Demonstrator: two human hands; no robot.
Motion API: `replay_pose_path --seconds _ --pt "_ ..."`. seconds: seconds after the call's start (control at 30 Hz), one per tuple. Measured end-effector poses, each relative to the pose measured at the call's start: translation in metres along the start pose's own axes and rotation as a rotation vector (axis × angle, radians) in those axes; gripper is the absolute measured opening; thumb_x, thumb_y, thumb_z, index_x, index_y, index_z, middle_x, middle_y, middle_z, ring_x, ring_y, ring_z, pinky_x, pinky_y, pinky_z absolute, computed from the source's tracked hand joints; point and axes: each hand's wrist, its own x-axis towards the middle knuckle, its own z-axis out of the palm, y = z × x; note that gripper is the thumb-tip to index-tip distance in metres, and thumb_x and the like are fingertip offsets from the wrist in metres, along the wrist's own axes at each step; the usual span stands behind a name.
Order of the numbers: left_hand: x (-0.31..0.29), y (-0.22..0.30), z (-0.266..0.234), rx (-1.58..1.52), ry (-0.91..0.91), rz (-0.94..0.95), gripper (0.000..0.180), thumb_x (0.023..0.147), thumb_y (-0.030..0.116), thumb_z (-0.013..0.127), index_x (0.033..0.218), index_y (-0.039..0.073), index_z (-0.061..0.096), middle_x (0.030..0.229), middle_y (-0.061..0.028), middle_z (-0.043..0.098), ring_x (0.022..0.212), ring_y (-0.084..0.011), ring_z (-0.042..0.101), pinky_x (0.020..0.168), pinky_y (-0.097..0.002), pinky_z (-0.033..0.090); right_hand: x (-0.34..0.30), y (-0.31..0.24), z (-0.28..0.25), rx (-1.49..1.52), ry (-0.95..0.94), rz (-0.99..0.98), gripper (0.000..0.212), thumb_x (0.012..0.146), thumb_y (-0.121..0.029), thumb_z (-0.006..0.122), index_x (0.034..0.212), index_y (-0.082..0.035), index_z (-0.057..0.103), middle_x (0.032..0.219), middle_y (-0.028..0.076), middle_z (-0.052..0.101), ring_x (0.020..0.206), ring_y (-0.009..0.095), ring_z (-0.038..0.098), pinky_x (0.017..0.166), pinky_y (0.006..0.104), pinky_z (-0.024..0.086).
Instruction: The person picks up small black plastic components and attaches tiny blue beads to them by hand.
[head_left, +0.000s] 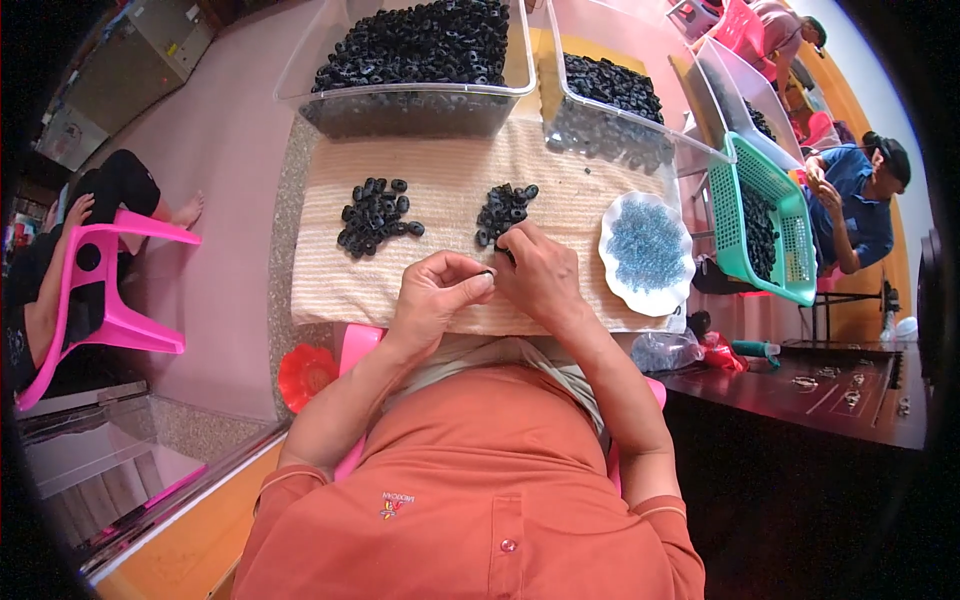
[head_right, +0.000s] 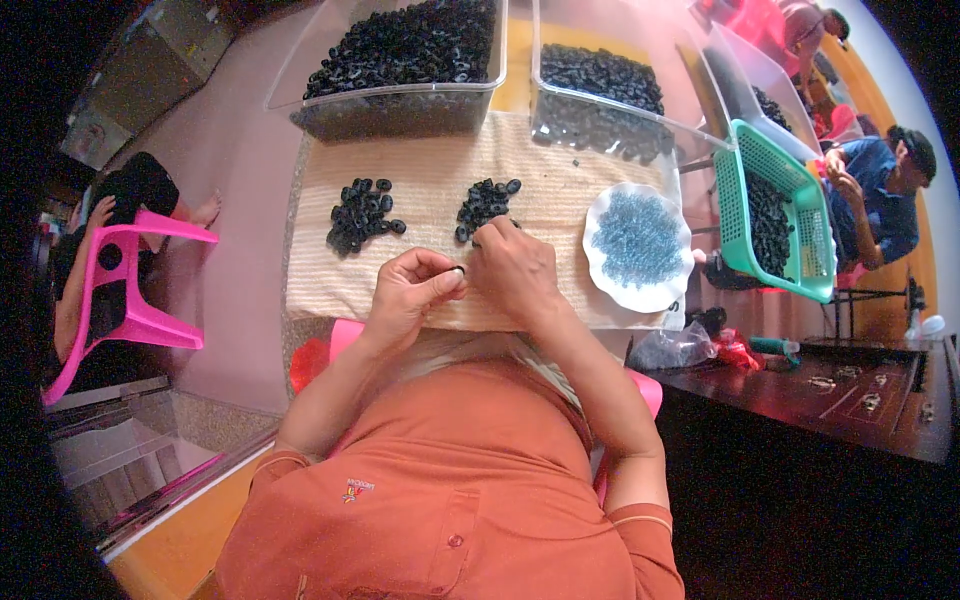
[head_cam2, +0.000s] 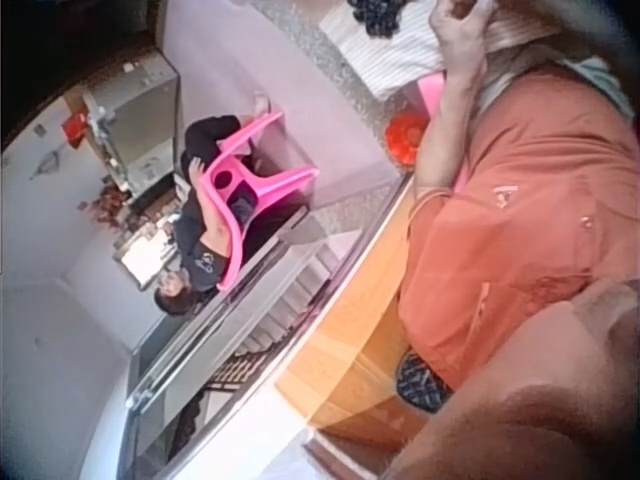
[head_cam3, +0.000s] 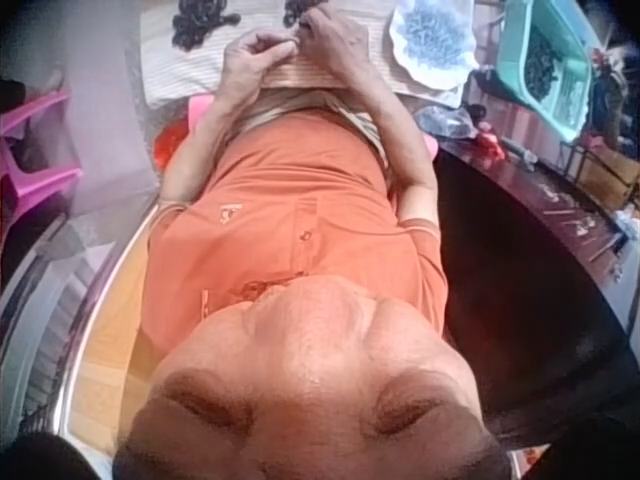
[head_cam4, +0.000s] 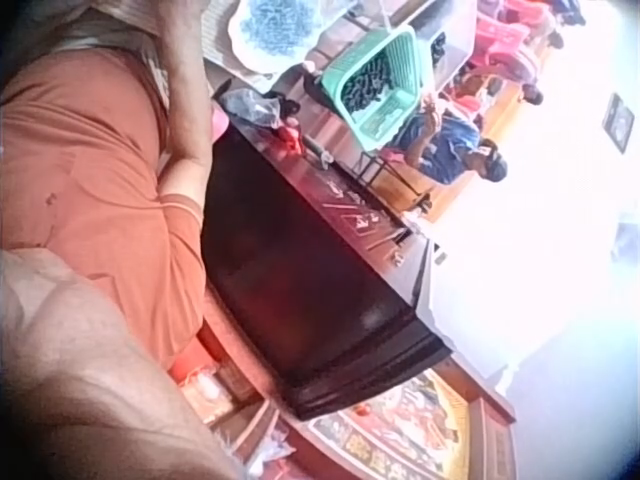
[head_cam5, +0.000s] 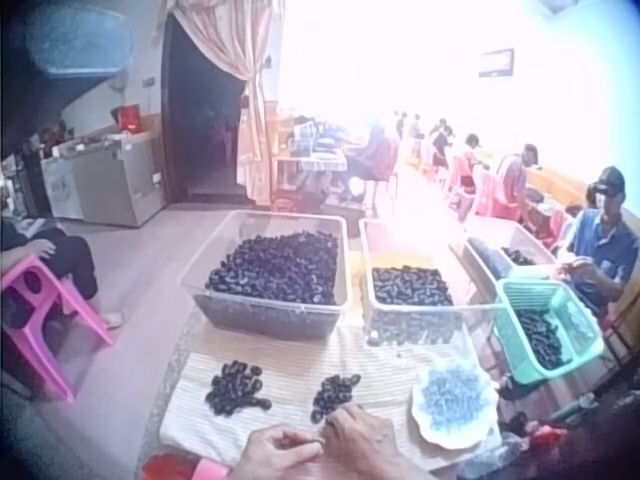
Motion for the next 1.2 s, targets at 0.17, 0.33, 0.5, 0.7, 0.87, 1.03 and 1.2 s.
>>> replay_pose_path --seconds 0.17,0.33,0.5,0.7,0.87,1.03,1.2 --pt "0.000 -0.001 0.002 0.046 0.008 0.030 0.013 0.093 0.001 0.077 0.103 0.002 0.069 0.093 -0.0067 0.074 0.082 -0.0131 0.073 0.079 -0.0279 0.063 -0.002 0.005 -0.002 0.068 0.077 -0.043 0.011 0.083 -0.012 0.072 0.091 -0.008 0.065 0.093 0.010 0.067 0.073 0.033 0.070 0.062 0.0465 0.057" --pt "-0.001 0.000 0.004 0.115 0.026 0.060 0.012 0.092 0.003 0.078 0.102 0.002 0.071 0.090 -0.0055 0.074 0.080 -0.0123 0.072 0.078 -0.0276 0.061 -0.003 0.010 -0.007 0.150 0.134 -0.103 0.019 0.077 -0.002 0.077 0.092 -0.006 0.066 0.096 0.008 0.070 0.069 0.029 0.070 0.059 0.0401 0.055" --pt "0.001 0.003 0.006 0.178 0.019 0.099 0.013 0.093 0.004 0.078 0.104 0.001 0.072 0.089 -0.0038 0.074 0.081 -0.0102 0.069 0.077 -0.0257 0.058 -0.008 0.011 -0.020 0.288 0.132 -0.039 0.024 0.086 0.001 0.074 0.110 -0.003 0.070 0.100 0.014 0.071 0.078 0.029 0.071 0.066 0.0378 0.055" --pt "0.006 0.003 0.013 0.182 -0.059 0.105 0.013 0.094 0.003 0.076 0.105 0.001 0.073 0.091 -0.0060 0.075 0.082 -0.0119 0.071 0.078 -0.0274 0.059 -0.017 0.019 -0.029 0.308 0.194 -0.043 0.021 0.092 0.004 0.070 0.113 -0.002 0.070 0.102 0.014 0.071 0.085 0.026 0.073 0.072 0.0331 0.057" --pt "0.011 0.007 0.022 0.165 -0.076 0.072 0.015 0.093 0.003 0.077 0.107 0.000 0.073 0.092 -0.0048 0.075 0.085 -0.0102 0.070 0.079 -0.0259 0.058 -0.027 0.025 -0.035 0.493 0.101 0.090 0.015 0.095 0.004 0.069 0.110 0.000 0.068 0.098 0.010 0.070 0.084 0.017 0.072 0.072 0.0282 0.057" --pt "0.023 0.006 0.035 0.211 -0.078 0.059 0.016 0.093 0.004 0.078 0.106 -0.001 0.072 0.095 -0.0054 0.075 0.086 -0.0105 0.070 0.080 -0.0255 0.058 -0.037 0.030 -0.034 0.592 0.098 0.177 0.011 0.097 0.004 0.068 0.108 0.002 0.067 0.098 0.007 0.069 0.084 0.013 0.069 0.072 0.0258 0.056" --pt "0.034 -0.006 0.041 0.179 -0.122 0.097 0.016 0.093 0.003 0.078 0.107 0.000 0.071 0.096 -0.0061 0.075 0.087 -0.0117 0.071 0.081 -0.0262 0.059 -0.040 0.024 -0.041 0.850 0.073 0.290 0.010 0.096 0.002 0.072 0.103 0.000 0.065 0.096 0.002 0.065 0.084 0.006 0.063 0.072 0.0212 0.051"
